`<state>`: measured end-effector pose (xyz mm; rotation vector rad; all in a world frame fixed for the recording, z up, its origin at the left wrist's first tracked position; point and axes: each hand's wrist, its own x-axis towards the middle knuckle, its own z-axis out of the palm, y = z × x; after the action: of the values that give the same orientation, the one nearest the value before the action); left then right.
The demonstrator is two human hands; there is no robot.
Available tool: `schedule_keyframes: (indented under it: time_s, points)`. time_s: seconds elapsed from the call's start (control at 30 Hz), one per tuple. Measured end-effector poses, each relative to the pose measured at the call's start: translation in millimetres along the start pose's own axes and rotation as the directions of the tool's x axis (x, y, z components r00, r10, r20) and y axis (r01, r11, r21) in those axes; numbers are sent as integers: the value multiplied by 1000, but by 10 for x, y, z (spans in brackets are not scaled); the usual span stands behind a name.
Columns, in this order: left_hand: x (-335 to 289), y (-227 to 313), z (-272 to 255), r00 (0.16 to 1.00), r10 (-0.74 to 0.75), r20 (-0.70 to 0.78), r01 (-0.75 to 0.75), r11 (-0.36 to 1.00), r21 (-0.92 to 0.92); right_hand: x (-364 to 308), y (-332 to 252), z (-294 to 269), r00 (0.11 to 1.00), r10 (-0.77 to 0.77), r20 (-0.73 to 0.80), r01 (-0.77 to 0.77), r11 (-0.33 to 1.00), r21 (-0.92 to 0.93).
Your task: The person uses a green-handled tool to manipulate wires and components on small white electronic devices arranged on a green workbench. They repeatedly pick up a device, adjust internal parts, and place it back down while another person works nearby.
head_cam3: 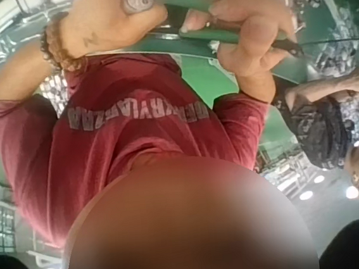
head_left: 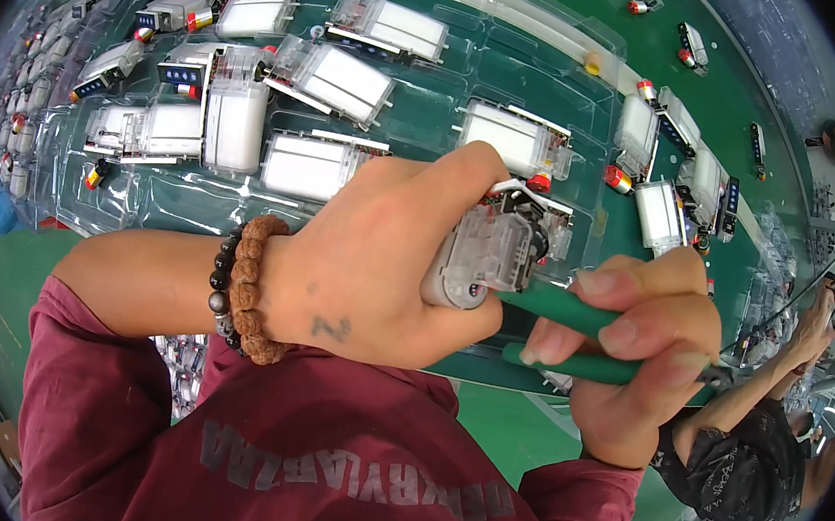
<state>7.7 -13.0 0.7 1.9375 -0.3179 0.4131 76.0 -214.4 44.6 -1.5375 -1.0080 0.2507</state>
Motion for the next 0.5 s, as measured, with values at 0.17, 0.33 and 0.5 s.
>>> schedule_keyframes:
  time_s: [0.17,0.33,0.5]
  points:
    - [-18,-66,29,999,45,-20,-45,999,-21,-30,35,64,999,-25,-32,27,998,59]
    - [-21,-41,31,999,42,-9,-42,999,0,0,-1,125,997,46,-64,-39,994,101]
    - [-37,-60,44,998,54,-9,-55,998,-25,0,40,69,1000,22,-10,-21,995,94]
